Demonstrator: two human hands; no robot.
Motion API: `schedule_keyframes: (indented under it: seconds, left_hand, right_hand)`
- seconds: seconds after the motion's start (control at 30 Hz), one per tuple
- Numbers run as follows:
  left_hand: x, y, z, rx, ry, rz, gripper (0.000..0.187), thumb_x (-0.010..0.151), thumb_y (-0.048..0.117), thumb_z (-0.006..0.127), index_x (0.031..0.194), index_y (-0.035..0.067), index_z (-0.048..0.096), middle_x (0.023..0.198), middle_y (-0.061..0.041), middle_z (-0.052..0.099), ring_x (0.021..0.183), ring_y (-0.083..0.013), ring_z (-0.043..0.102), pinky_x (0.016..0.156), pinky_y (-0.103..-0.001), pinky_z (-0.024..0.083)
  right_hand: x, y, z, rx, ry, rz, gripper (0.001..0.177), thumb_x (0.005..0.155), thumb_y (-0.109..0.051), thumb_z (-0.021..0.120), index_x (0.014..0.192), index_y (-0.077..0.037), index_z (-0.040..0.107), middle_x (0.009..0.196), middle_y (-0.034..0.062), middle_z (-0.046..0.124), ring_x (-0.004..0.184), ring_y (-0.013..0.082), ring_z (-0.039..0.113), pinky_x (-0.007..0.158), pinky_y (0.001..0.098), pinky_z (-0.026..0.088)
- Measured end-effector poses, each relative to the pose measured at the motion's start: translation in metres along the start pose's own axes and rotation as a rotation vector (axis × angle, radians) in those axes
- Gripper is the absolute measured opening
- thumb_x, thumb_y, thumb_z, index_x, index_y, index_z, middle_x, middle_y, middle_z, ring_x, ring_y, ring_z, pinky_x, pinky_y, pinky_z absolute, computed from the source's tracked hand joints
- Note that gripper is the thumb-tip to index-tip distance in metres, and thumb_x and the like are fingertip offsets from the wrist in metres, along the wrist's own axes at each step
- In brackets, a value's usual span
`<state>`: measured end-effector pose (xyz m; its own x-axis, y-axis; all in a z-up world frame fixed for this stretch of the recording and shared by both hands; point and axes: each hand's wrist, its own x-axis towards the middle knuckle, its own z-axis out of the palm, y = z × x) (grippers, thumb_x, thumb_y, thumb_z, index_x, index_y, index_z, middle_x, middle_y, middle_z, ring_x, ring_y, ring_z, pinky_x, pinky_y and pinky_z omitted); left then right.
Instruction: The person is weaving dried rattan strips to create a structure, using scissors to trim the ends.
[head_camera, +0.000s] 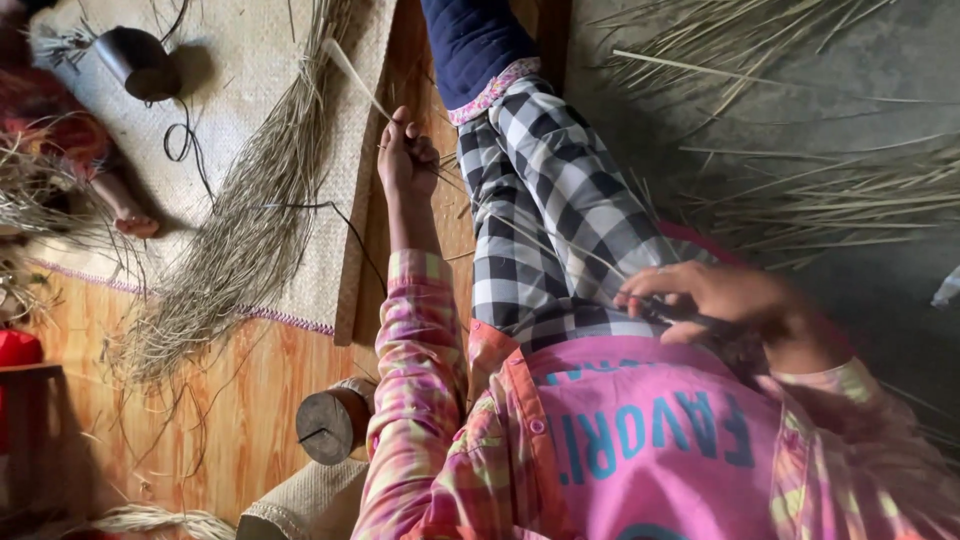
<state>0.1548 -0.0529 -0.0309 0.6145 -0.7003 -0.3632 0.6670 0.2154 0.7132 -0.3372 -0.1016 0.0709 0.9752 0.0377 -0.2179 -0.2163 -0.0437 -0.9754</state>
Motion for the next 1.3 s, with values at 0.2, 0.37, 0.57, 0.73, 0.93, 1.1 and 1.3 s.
schedule_keyframes:
  seconds: [0.2,0.37,0.57,0.73,0.93,1.1,1.3]
  left_hand:
    - [0.0,0.017,-0.008,-0.066,0.041,0.117,0.022,0.108,0.024,0.048,0.11,0.009,0.064,0.065,0.001,0.057,0.045,-0.0062,0.04,0.038,-0.023,0.032]
    - [0.007,0.02,-0.022,-0.037,0.02,0.16,0.023,0.108,0.023,0.047,0.117,0.007,0.061,0.072,-0.002,0.056,0.05,-0.0089,0.041,0.04,-0.023,0.034]
    - [0.004,0.03,-0.027,-0.045,0.113,0.192,0.024,0.107,0.022,0.047,0.12,0.005,0.058,0.069,-0.002,0.056,0.046,-0.0088,0.042,0.037,-0.024,0.034]
    - [0.002,0.027,-0.035,0.143,0.18,0.238,0.026,0.108,0.026,0.045,0.116,0.009,0.062,0.069,-0.001,0.056,0.049,-0.0088,0.042,0.041,-0.024,0.035]
    - [-0.015,0.001,-0.026,1.941,0.499,0.466,0.108,0.093,0.065,0.075,0.156,0.004,0.011,0.156,-0.028,0.015,0.143,-0.0453,0.032,0.11,-0.062,0.034]
    - [-0.098,-0.076,0.073,1.543,-0.3,0.305,0.119,0.058,0.002,0.094,0.156,0.008,0.026,0.156,-0.015,0.041,0.142,-0.0316,0.043,0.117,-0.04,0.039]
    - [-0.177,-0.107,0.124,1.151,-1.021,-0.117,0.027,0.097,0.035,0.068,0.113,0.014,0.071,0.078,-0.006,0.071,0.068,-0.0162,0.066,0.066,-0.033,0.055]
  right_hand:
    - [-0.023,0.006,-0.007,0.16,0.132,0.194,0.054,0.065,-0.002,0.082,0.118,-0.004,0.076,0.085,0.0068,0.085,0.073,0.0152,0.073,0.069,0.0278,0.058]
    - [-0.037,0.003,-0.012,0.294,0.343,0.355,0.061,0.07,0.007,0.082,0.128,-0.004,0.071,0.092,0.0105,0.085,0.046,0.0152,0.053,0.041,0.0276,0.043]
    - [-0.056,0.006,-0.017,0.327,0.281,0.159,0.054,0.07,0.012,0.078,0.12,-0.006,0.078,0.061,0.0036,0.066,0.044,0.0114,0.049,0.042,0.0295,0.038]
    - [-0.043,0.006,-0.016,0.276,0.367,0.467,0.054,0.071,0.009,0.08,0.124,-0.004,0.072,0.086,0.0131,0.078,0.048,0.0178,0.051,0.044,0.0298,0.04]
    - [-0.023,0.001,-0.018,0.245,0.559,0.271,0.041,0.081,-0.001,0.071,0.121,-0.003,0.062,0.081,0.0085,0.062,0.042,0.015,0.048,0.037,0.0282,0.034]
    - [0.011,-0.027,-0.032,0.313,0.587,0.075,0.031,0.091,-0.002,0.063,0.12,0.0,0.053,0.075,0.0076,0.056,0.038,0.0119,0.042,0.032,0.026,0.035]
    - [0.015,-0.014,-0.054,0.32,0.886,-0.201,0.051,0.088,-0.008,0.069,0.131,0.006,0.046,0.087,0.022,0.062,0.039,0.0223,0.058,0.022,0.0285,0.044]
